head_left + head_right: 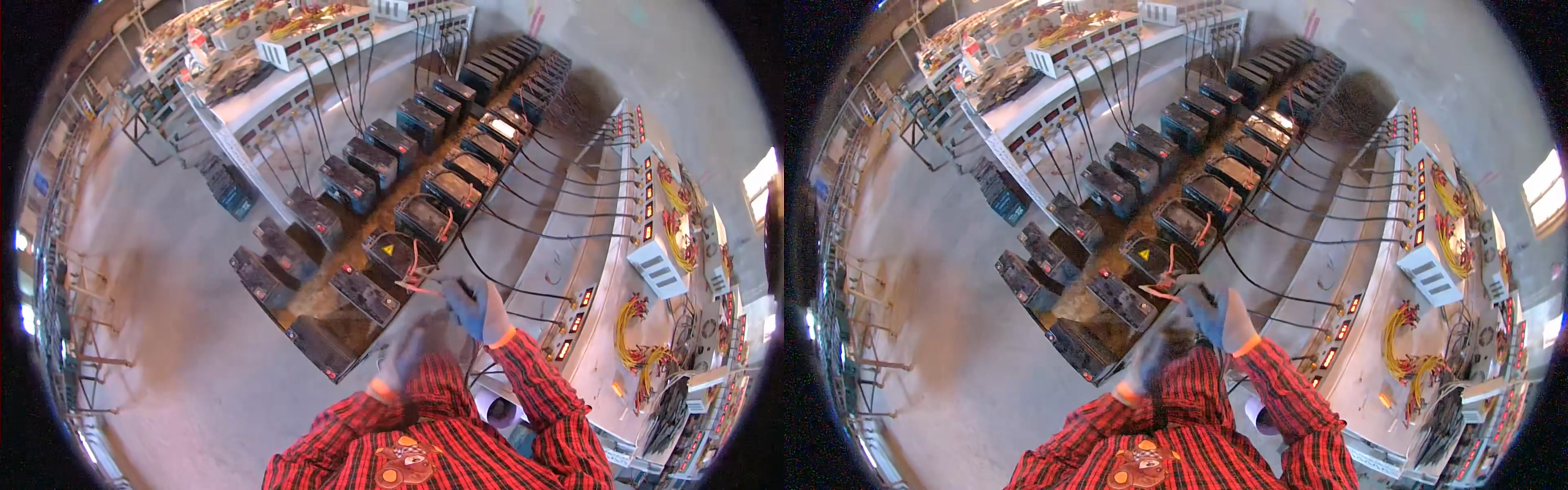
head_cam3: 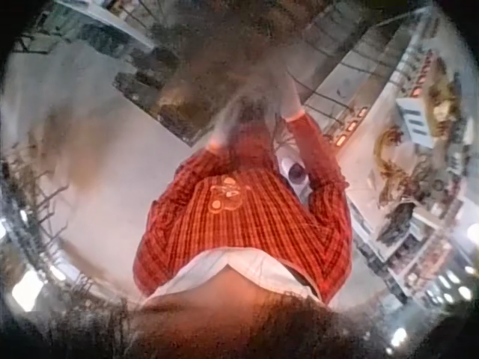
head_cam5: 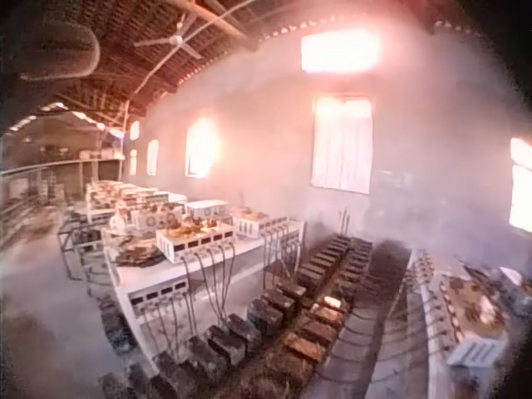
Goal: Connecting and testing individual electronic battery units at a large testing station.
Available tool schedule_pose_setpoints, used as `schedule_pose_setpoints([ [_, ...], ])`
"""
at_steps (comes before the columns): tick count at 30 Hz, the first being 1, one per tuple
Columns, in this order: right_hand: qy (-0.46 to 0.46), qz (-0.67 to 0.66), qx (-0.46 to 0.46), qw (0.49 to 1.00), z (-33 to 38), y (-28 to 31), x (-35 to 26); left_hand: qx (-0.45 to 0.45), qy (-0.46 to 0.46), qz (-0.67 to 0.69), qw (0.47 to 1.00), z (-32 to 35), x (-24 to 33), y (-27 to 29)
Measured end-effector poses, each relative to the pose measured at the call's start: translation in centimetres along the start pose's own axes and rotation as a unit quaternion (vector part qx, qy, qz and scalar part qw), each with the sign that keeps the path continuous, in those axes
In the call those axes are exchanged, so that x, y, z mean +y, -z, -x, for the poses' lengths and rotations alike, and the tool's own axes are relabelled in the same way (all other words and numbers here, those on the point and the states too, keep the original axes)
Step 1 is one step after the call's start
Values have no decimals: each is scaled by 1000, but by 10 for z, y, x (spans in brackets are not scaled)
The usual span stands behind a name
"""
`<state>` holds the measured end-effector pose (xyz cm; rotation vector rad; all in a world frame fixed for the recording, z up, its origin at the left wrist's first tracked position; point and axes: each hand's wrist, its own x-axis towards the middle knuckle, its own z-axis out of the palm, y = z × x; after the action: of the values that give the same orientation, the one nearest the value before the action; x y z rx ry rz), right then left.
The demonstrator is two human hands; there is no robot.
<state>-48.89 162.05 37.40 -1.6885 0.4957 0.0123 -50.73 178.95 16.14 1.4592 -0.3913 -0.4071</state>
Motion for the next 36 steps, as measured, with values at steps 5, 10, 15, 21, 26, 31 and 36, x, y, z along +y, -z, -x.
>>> schedule_pose_setpoints([
  [5,129,62,-105,984,-16,-20,17,126,112,291,942,-51,161,42],
  [10,218,48,-120,967,-37,-50,2,269,98,302,909,-70,143,84],
  [15,100,-187,-95,973,-69,-50,2,358,22,297,885,-68,139,141],
  [21,12,-235,-130,963,-101,-20,15,362,88,213,903,-67,148,138],
  [26,-14,-121,-154,981,-101,-7,23,318,146,114,930,-74,137,104],
  [31,17,-35,-169,985,-91,-25,63,227,105,-47,967,-78,133,75],
  [36,33,59,-130,989,-83,-34,93,102,-17,-412,905,-75,107,81],
])
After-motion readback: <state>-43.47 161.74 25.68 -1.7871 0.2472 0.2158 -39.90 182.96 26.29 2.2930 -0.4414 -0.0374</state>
